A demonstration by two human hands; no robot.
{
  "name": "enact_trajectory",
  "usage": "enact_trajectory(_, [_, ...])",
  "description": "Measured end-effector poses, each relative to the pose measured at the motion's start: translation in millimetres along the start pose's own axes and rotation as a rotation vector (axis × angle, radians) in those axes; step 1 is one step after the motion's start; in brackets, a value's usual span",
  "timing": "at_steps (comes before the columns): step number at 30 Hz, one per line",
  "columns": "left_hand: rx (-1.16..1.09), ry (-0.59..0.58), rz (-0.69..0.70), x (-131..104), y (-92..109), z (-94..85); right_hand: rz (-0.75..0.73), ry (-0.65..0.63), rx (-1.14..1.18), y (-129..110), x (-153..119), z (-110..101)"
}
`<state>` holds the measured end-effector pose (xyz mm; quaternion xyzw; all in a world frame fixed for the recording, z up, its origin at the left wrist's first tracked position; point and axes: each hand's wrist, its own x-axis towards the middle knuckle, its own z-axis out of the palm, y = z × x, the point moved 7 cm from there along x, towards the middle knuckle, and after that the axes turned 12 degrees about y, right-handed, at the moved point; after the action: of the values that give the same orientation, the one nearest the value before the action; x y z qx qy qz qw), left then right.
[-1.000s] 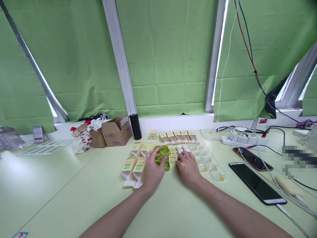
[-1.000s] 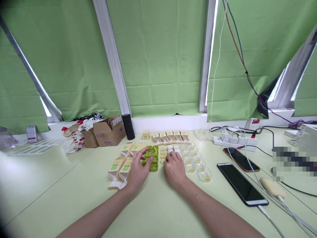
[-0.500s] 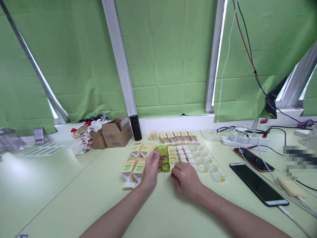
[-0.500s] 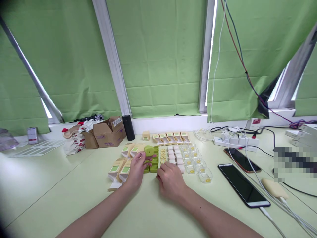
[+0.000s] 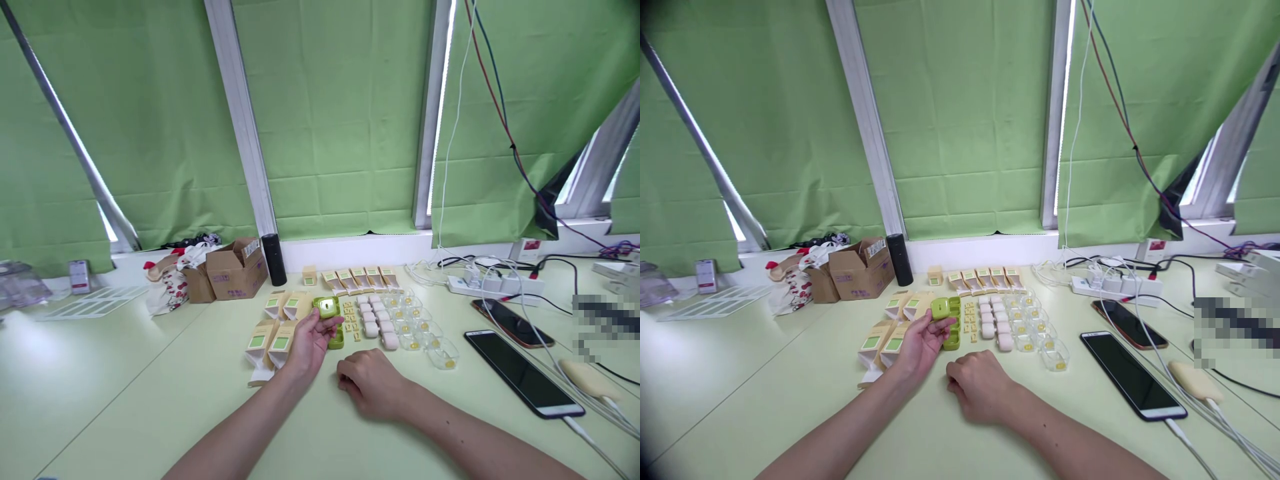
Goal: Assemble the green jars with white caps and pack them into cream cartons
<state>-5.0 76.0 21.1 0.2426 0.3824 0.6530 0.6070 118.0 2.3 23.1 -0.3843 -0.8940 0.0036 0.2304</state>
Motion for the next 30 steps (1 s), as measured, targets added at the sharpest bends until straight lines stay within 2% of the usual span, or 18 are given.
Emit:
enact_trajectory(4, [0.039, -0.025, 0.041, 0.1, 2.5, 0.7, -0.010, 0.017, 0.006, 0.0, -1.0, 0.2])
enact_trajectory(8, [0.187, -0.051, 0.187, -2.9, 16.3, 5.1, -0.012, 0.020, 0.003, 1.0, -1.3, 0.5])
enact_trajectory(12, [0.481, -0.106, 0.452, -15.2, 41.8, 19.6, -0.027, 0.026, -0.008, 0.0, -1.1, 0.1])
enact_trajectory(15, [0.805, -0.175, 0.690, -30.6, 57.8, 33.6, -0.038, 0.038, -0.005, -2.0, -1.5, -1.5])
enact_trajectory(19, [1.287, -0.323, 0.997, -54.0, 60.9, 43.3, -0.034, 0.039, -0.016, -3.0, -2.2, -2.3])
enact_trajectory(21, [1.420, -0.402, 1.039, -61.2, 56.4, 39.5, -0.032, 0.036, -0.021, -3.1, -2.5, -1.6])
enact_trajectory(24, [1.511, -0.489, 1.006, -66.1, 47.9, 28.5, -0.038, 0.043, -0.012, -4.3, -3.0, -1.5])
enact_trajectory(30, [1.584, -0.513, 0.989, -67.0, 33.7, 14.2, -0.058, 0.055, -0.012, -7.4, -5.2, -3.5])
